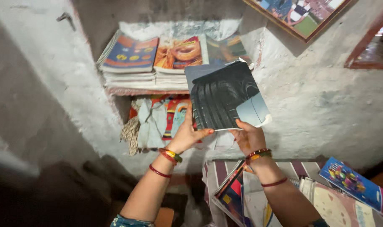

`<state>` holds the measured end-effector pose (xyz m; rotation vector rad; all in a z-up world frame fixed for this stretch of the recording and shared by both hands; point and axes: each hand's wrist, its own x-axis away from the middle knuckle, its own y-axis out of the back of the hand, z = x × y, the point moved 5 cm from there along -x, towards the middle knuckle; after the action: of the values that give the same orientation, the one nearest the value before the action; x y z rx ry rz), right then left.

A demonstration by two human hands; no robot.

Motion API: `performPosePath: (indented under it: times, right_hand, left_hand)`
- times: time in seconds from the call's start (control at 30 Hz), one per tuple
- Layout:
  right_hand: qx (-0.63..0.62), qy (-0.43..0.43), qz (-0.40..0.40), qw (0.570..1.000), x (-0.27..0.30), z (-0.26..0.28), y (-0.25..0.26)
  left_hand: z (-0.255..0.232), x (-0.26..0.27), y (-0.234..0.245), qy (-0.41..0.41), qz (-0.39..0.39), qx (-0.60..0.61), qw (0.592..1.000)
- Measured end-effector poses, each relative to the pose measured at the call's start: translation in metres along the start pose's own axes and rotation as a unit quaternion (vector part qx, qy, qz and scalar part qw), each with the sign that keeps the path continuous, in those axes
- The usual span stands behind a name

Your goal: The person picks up various textbooks and notebooks from a table and places them onto a wall shelf. They handle each book individually, aligning them into neat stacks by subject and size.

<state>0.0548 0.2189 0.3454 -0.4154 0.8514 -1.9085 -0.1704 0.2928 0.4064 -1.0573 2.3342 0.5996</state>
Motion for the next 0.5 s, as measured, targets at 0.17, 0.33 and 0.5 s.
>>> performPosePath:
  times: [0.17,0.33,0.5]
  right_hand:
    - [-0.031,0.046,0.042,0.998,-0.022,0.007,-0.022]
    - [-0.033,0.044,0.005,0.998,-0.062,0.014,-0.017]
    - [-0.011,0.037,-0.017,0.999,-0.141,0.016,-0.007]
  left_hand:
    - [0.019,-0.049,0.027,0.006,0.066,-0.035,0.997]
    - [0.049,-0.089,0.030,-0.062,0.073,-0.166,0.981]
    - [0.078,-0.140,0.048,-0.050,0.083,-0.231,0.968]
